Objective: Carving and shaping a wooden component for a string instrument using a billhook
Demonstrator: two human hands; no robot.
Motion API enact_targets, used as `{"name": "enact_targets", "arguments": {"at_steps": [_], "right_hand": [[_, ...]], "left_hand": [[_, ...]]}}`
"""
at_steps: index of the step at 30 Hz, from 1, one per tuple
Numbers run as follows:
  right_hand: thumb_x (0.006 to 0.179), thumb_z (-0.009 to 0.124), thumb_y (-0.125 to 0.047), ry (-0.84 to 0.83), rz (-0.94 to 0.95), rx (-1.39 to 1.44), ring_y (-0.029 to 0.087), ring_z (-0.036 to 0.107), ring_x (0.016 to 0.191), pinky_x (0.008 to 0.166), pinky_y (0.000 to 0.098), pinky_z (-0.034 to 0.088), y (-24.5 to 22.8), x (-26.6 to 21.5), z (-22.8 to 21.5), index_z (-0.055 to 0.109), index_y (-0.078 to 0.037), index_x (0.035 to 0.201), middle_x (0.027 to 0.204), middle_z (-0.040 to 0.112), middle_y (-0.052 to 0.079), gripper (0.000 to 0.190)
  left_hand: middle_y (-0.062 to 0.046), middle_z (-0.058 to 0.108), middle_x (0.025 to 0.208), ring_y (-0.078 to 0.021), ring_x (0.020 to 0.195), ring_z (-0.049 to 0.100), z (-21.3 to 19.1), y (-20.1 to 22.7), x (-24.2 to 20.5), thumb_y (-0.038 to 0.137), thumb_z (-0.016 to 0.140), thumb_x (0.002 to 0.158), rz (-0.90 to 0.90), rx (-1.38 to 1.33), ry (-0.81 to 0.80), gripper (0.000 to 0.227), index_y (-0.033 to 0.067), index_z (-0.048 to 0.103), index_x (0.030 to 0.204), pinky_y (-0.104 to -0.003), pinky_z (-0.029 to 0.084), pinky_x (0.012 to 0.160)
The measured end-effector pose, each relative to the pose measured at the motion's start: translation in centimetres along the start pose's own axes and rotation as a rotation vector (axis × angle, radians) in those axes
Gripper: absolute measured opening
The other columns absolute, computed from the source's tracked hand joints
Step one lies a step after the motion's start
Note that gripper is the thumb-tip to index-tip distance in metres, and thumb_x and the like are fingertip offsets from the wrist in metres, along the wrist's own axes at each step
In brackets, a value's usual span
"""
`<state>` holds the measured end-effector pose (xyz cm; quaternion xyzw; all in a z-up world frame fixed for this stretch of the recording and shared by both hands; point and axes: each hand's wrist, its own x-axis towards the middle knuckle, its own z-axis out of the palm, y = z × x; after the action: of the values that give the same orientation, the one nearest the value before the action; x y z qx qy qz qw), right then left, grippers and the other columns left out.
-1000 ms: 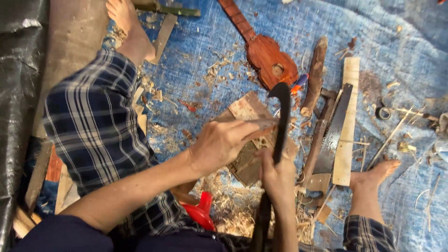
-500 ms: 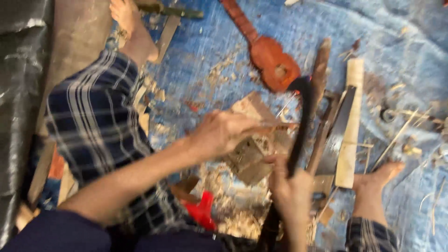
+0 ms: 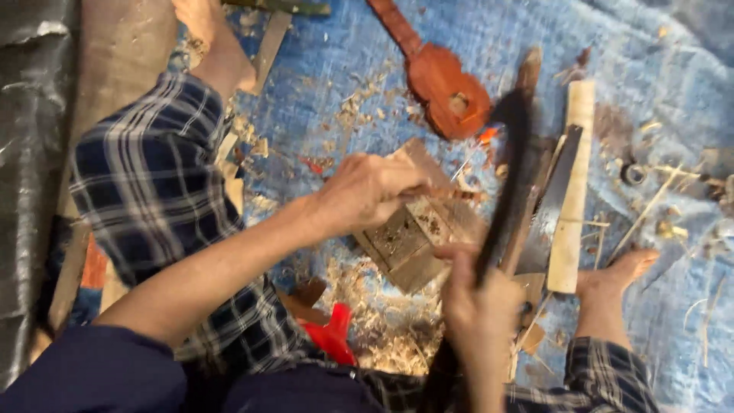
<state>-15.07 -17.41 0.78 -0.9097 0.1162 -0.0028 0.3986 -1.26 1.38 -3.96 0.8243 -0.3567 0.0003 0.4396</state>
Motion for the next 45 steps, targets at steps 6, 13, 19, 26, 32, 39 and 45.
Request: {"name": "enact_targets", "arguments": {"at_steps": [6,13,19,26,32,39,45], "right_hand": [[0.1,0.053,-0.024,-0.055,-0.033,-0.054,0.043,0.07,0.071,0.082,0.0476,0.051,3.4,3.2,3.9,0.081,-0.016,0.088,0.065,0.067,0.018,0.031],[0.1,0.056,-0.012,-0.023,0.122,0.084,0.01,0.045,0.031,0.025,0.0256,0.033,-1.1,1.7,0.8,0.077,-0.005,0.09,0.045,0.054,0.001,0.024],[0.101,0.05,-0.042,-0.079,0.109,-0.044,0.045,0.067,0.103,0.098,0.0494,0.048,8.6,3.4,4.1,0.08,-0.027,0.094,0.117,0.066,0.019,0.035],[0.099,0.053,-0.021,-0.048,-0.015,0.121,0.03,0.061,0.052,0.063,0.0344,0.048,4.0,3.0,3.0,0.08,-0.014,0.088,0.051,0.059,0.012,0.03],[0.094,0.059,-0.024,-0.099,0.138,0.152,0.03,0.062,0.059,0.07,0.0396,0.05,4.4,2.8,2.9,0.079,-0.017,0.088,0.061,0.065,0.014,0.022],[0.096,0.061,-0.012,0.008,0.146,0.163,0.031,0.072,0.067,0.07,0.0358,0.051,5.1,3.3,3.4,0.083,-0.017,0.087,0.074,0.077,0.008,0.024],[0.099,0.055,-0.013,-0.175,0.158,0.524,0.01,0.041,0.026,0.033,0.0197,0.03,4.9,3.5,3.5,0.075,-0.005,0.087,0.034,0.042,0.004,0.024]], "left_hand": [[-0.012,0.072,0.078,-0.0237,0.058,0.067,-0.9,1.4,0.7,-0.008,0.065,0.087,0.031,-0.036,-0.033,0.024,0.0104,0.074,0.1,-0.027,0.048,0.047],[0.0,0.065,0.063,-0.008,0.044,0.048,-0.8,1.7,1.4,0.003,0.066,0.091,0.053,-0.014,0.0,0.015,0.0108,0.076,0.099,-0.021,0.039,0.035],[-0.011,0.074,0.081,-0.0272,0.066,0.07,-0.9,2.2,1.1,-0.005,0.067,0.085,-0.011,-0.053,-0.048,0.022,0.0121,0.074,0.097,-0.031,0.053,0.055],[-0.011,0.075,0.08,-0.0268,0.067,0.072,-1.1,1.8,0.9,-0.005,0.068,0.086,-0.039,-0.085,-0.022,0.02,0.0114,0.074,0.096,-0.032,0.056,0.057],[-0.011,0.075,0.086,-0.0324,0.073,0.072,-1.2,2.5,0.6,-0.005,0.067,0.084,-0.04,-0.075,-0.012,0.023,0.0132,0.072,0.098,-0.039,0.057,0.064],[-0.006,0.075,0.086,-0.023,0.07,0.072,-0.5,0.8,0.7,0.001,0.068,0.089,-0.042,-0.039,-0.014,0.021,0.0166,0.073,0.101,-0.029,0.055,0.064],[-0.006,0.075,0.09,-0.0358,0.081,0.072,-1.7,1.9,0.6,0.005,0.071,0.083,-0.046,-0.03,0.009,0.019,0.0177,0.071,0.098,-0.046,0.056,0.067]]}}
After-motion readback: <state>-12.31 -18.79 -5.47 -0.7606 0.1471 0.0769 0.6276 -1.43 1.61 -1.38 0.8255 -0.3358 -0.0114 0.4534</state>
